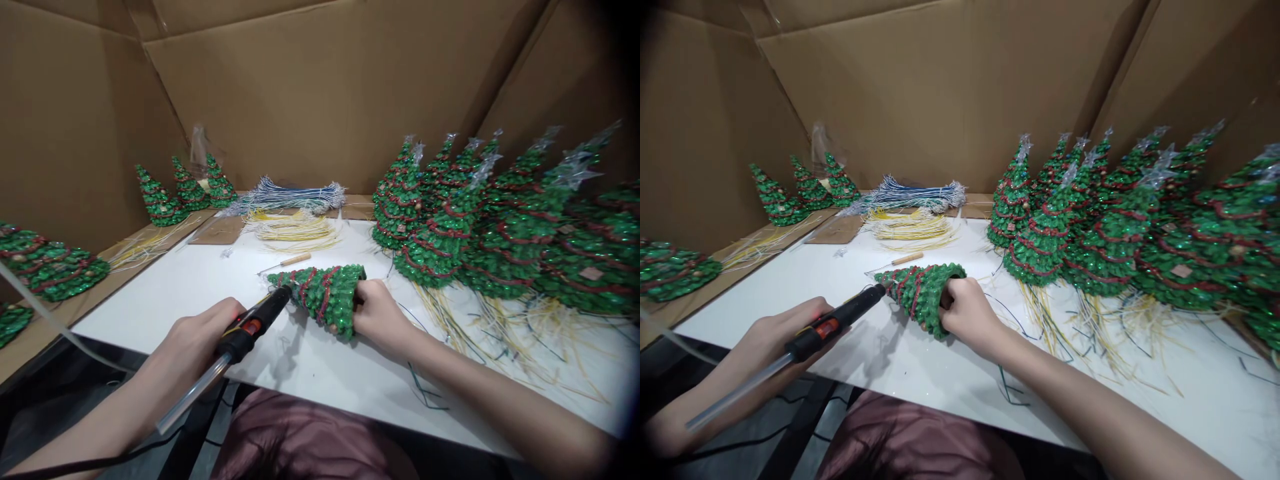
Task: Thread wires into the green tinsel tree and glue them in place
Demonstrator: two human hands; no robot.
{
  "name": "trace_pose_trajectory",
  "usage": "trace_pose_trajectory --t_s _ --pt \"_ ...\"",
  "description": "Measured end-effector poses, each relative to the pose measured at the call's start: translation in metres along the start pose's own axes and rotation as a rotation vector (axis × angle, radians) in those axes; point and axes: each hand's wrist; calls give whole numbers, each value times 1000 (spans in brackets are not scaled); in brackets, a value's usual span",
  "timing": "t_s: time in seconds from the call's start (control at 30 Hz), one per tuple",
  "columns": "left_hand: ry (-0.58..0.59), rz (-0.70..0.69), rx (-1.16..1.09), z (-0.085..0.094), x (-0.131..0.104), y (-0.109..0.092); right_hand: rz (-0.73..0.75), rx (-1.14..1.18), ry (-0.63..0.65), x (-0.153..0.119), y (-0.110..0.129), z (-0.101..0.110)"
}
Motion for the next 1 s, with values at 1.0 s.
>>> trace_pose_trajectory --t_s 1.0 --pt "16 -13 -5 2 -1 -1 -22 34 8 1 3 1"
Point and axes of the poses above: each hand's wrist, its own x-axis towards the middle knuckle, its own z-axis out of the back of the hand, y = z × x, and after that the axes turned 12 degrees about -y, right-handed
